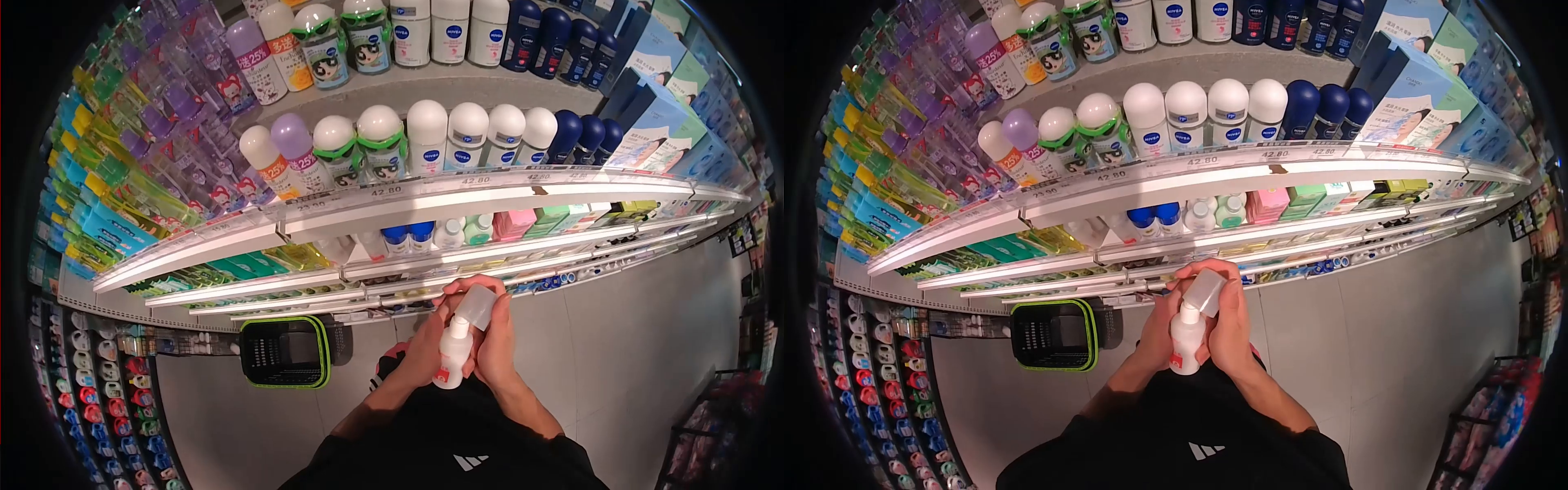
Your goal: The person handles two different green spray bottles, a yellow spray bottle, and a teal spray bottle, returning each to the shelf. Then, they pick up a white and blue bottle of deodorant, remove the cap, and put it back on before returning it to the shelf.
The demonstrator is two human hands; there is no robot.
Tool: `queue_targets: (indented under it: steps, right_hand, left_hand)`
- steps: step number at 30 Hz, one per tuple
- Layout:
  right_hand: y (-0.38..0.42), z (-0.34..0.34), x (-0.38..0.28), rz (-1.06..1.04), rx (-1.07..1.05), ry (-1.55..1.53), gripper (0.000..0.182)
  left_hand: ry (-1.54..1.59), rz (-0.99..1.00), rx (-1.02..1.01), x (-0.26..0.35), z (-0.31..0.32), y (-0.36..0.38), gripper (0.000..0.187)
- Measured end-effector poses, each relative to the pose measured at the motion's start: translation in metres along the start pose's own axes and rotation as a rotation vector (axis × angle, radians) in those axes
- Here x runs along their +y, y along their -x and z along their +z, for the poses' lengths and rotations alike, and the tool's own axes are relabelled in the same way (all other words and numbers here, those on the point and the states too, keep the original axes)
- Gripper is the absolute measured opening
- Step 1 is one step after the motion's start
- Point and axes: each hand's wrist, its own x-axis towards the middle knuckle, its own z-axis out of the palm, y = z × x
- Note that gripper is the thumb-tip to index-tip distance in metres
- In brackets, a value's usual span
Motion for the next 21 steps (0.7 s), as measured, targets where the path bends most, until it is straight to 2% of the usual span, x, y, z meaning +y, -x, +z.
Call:
queue_targets:
  steps: [2, 4, 12, 14, 15, 16, 17, 19, 21]
  right_hand:
    - [0.005, 0.002, 0.003, 0.001, -0.052, -0.004, 0.062]
    - [0.010, 0.003, 0.012, -0.005, 0.021, 0.033, 0.063]
    - [0.023, 0.023, 0.019, 0.022, 0.039, -0.030, 0.058]
    - [0.026, 0.022, 0.018, 0.006, 0.038, -0.030, 0.054]
    - [0.027, 0.018, 0.015, 0.060, -0.033, 0.074, 0.044]
    - [0.029, 0.015, 0.014, 0.115, -0.103, 0.179, 0.033]
    - [0.031, 0.017, 0.013, 0.119, -0.101, 0.180, 0.033]
    - [0.033, 0.020, 0.011, 0.146, -0.081, 0.218, 0.022]
    - [0.033, 0.018, 0.014, 0.104, -0.093, 0.269, 0.022]
  left_hand:
    - [-0.066, 0.053, 0.055, -0.003, -0.003, 0.002, 0.095]
    - [0.052, -0.006, -0.051, -0.002, -0.007, 0.009, 0.095]
    - [0.062, 0.015, 0.056, -0.013, -0.015, 0.027, 0.091]
    - [0.148, 0.006, -0.033, -0.008, -0.015, 0.032, 0.083]
    - [0.150, 0.005, -0.033, -0.005, -0.013, 0.034, 0.083]
    - [0.169, -0.025, 0.008, -0.003, -0.011, 0.036, 0.071]
    - [0.187, -0.057, 0.049, -0.002, -0.009, 0.038, 0.059]
    - [0.174, -0.065, 0.086, -0.003, -0.007, 0.041, 0.055]
    - [0.159, -0.071, 0.124, -0.007, -0.006, 0.044, 0.050]
